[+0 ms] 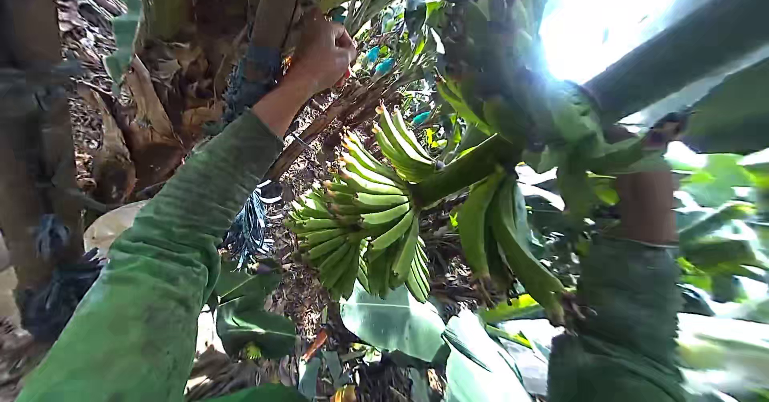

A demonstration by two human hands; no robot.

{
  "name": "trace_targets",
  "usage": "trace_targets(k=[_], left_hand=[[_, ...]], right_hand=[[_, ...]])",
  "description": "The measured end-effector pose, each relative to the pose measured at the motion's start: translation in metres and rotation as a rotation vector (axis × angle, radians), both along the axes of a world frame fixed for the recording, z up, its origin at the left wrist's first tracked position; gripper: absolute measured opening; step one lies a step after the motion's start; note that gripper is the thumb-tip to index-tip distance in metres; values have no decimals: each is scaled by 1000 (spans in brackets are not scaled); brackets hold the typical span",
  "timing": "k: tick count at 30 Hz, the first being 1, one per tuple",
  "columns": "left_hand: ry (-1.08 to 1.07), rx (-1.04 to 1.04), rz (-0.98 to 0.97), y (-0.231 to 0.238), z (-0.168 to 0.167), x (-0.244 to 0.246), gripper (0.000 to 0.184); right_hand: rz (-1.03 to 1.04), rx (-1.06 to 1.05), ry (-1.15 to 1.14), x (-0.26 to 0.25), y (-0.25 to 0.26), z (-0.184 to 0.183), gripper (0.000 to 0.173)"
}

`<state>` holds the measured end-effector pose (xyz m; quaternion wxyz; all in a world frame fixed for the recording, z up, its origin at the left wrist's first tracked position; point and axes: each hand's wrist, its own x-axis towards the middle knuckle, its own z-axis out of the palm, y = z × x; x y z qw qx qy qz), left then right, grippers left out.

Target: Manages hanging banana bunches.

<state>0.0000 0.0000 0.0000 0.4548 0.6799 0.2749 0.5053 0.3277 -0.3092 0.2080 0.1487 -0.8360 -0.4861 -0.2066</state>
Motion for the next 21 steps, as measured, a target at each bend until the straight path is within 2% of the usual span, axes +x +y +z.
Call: trace_targets(k=[1,2,3,6,8,10,14,18,21], left_hand=[[-2,-8,-9,0,1,0,26],[-17,-20,-23,1,1,0,25],[-36,-27,-30,2,1,1,25],[-117,6,-29,3,3,2,30],[-229,107,45,2,7,5,34],[-360,263,128,2,19,7,34],[-414,484,85,-19,80,4,43],[-217,794,25,-29,135,18,50],[101,944,91,-43,143,24,51]], right_hand=[[71,-163,-89,-25,-2,19,22],[111,-260,-131,-46,-8,34,19],[152,-271,-160,-62,-17,44,24],[376,-79,-182,-107,-28,44,31],[524,-95,-218,-127,-4,42,29],[565,-131,-297,-123,37,44,30],[489,-226,-276,-101,111,47,46],[446,-197,-157,-95,136,42,47],[415,-209,-43,-93,139,41,47]])
